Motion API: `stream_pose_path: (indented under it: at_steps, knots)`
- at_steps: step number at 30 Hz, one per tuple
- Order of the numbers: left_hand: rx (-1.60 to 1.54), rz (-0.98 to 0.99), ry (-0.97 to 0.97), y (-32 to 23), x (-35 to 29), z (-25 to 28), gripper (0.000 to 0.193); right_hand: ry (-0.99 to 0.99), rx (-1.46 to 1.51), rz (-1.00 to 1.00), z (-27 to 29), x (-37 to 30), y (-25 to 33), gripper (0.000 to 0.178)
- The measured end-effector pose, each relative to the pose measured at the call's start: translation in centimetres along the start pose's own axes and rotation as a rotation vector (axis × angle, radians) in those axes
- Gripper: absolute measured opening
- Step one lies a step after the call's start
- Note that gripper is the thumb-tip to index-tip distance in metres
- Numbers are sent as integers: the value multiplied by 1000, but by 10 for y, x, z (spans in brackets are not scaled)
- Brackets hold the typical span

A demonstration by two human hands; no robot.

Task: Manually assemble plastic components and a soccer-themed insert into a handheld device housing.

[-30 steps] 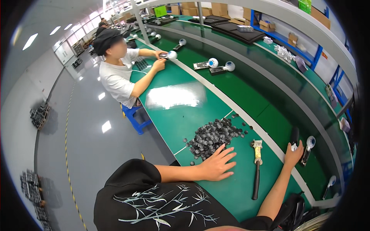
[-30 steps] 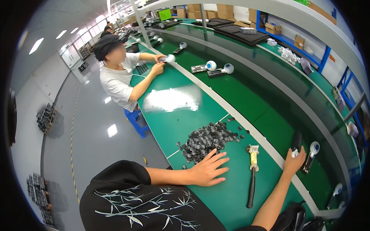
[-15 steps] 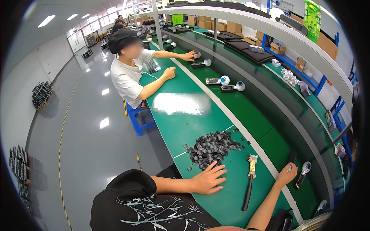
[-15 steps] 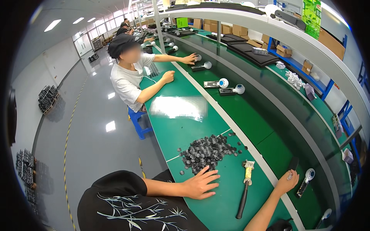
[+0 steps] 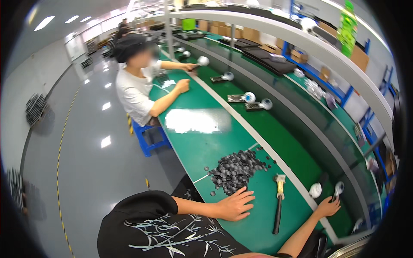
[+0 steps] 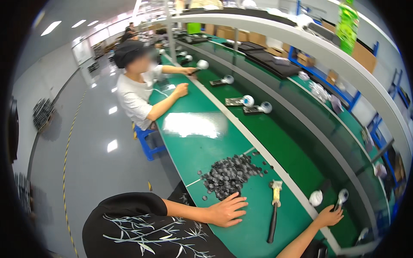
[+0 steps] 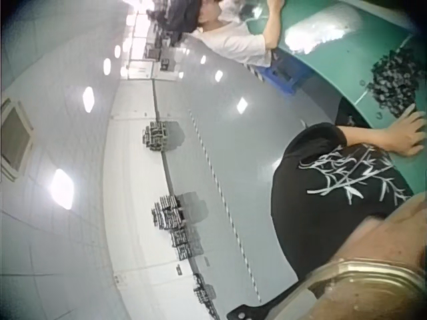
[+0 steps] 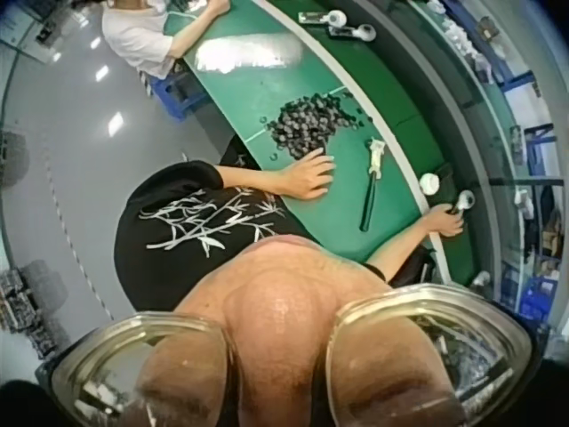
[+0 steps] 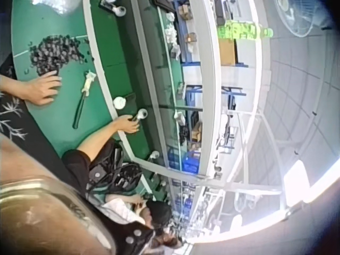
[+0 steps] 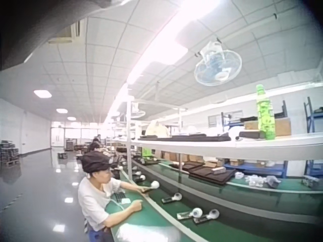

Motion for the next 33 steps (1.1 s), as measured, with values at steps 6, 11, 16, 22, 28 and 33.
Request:
stream_pose_path:
  at_steps: [6, 11, 16, 22, 28, 33]
  knots:
    - [-117, -88, 157, 3, 5, -2, 28, 440, 38, -198, -35, -13, -3, 48]
    - [-76, -55, 130, 5, 11, -13, 30, 454, 9, -375, -33, -15, -10, 34]
    - [-43, -21, 57, 7, 13, -15, 28, 419, 65, -573, -27, -15, -9, 50]
    - [-13, -40, 41, 11, 9, -2, 28, 502, 10, -542, -27, -6, 15, 55]
    - [-137, -184, -116, 7, -1, 7, 17, 612, 66, -600, -73, -11, -82, 71]
    - [-310, -200, -307, 11, -17, 16, 21, 608, 1304, -990, -52, 40, -39, 45]
Point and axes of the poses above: each hand's wrist, its own x-axis towards the middle knuckle, its own z-axis out of the back of the hand, y = z × x, the point moved 4 cm from there along x, towards the middle knuckle, and after that the axes turned 5 degrees about -x, right-handed, at the moved point
